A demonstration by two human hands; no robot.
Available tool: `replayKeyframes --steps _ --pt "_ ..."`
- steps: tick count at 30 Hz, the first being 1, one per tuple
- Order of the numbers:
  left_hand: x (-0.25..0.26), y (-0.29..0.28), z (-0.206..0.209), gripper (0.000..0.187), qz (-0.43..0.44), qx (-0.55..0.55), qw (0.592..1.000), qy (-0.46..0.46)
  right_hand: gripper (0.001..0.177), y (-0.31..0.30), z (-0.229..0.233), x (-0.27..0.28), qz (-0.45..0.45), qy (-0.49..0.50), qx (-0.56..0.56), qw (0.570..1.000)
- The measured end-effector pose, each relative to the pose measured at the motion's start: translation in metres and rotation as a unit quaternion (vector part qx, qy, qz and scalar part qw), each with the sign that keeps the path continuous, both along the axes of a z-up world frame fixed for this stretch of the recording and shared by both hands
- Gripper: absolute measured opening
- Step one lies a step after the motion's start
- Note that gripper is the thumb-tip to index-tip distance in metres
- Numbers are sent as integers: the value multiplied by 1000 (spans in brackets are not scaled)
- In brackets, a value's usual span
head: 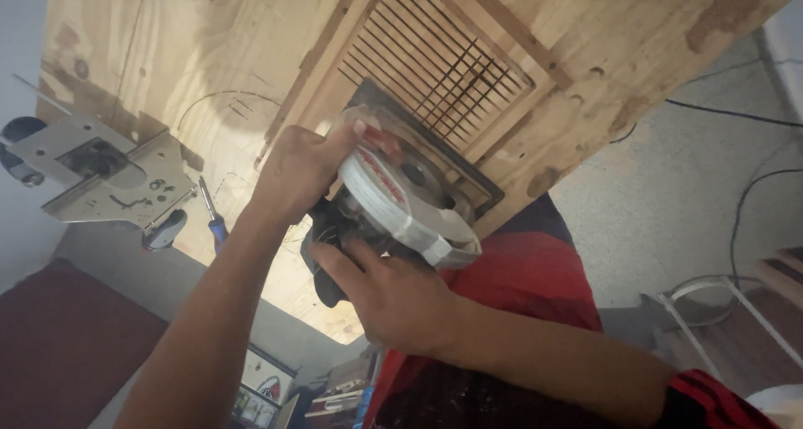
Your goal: Prying out thin wood strips from a slotted board with a screwdriver and then cutting the board using a circular saw.
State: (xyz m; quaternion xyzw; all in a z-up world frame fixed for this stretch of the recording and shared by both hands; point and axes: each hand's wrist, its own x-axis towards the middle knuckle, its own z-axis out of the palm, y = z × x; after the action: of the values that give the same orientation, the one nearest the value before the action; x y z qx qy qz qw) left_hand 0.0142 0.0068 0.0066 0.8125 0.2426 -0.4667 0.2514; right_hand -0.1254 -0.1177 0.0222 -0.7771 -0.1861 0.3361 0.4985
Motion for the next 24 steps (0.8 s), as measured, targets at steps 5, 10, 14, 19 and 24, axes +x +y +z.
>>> replayKeyframes --steps 5,10,14,19,24 --pt "7 7 -4 69 -11 31 999 -7 78 5 -2 8 3 0 18 1000" --pt "20 10 2 65 23 10 1000 12 79 12 -2 20 8 13 30 999" --pt "24 19 -1 67 25 -9 1000 -8 77 18 -3 25 -13 -27 37 999" --pt "34 25 -3 66 23 26 999 -2 72 23 3 41 25 32 6 999" --pt "46 23 7 69 -16 38 999 6 77 34 -4 40 -10 -30 16 999"
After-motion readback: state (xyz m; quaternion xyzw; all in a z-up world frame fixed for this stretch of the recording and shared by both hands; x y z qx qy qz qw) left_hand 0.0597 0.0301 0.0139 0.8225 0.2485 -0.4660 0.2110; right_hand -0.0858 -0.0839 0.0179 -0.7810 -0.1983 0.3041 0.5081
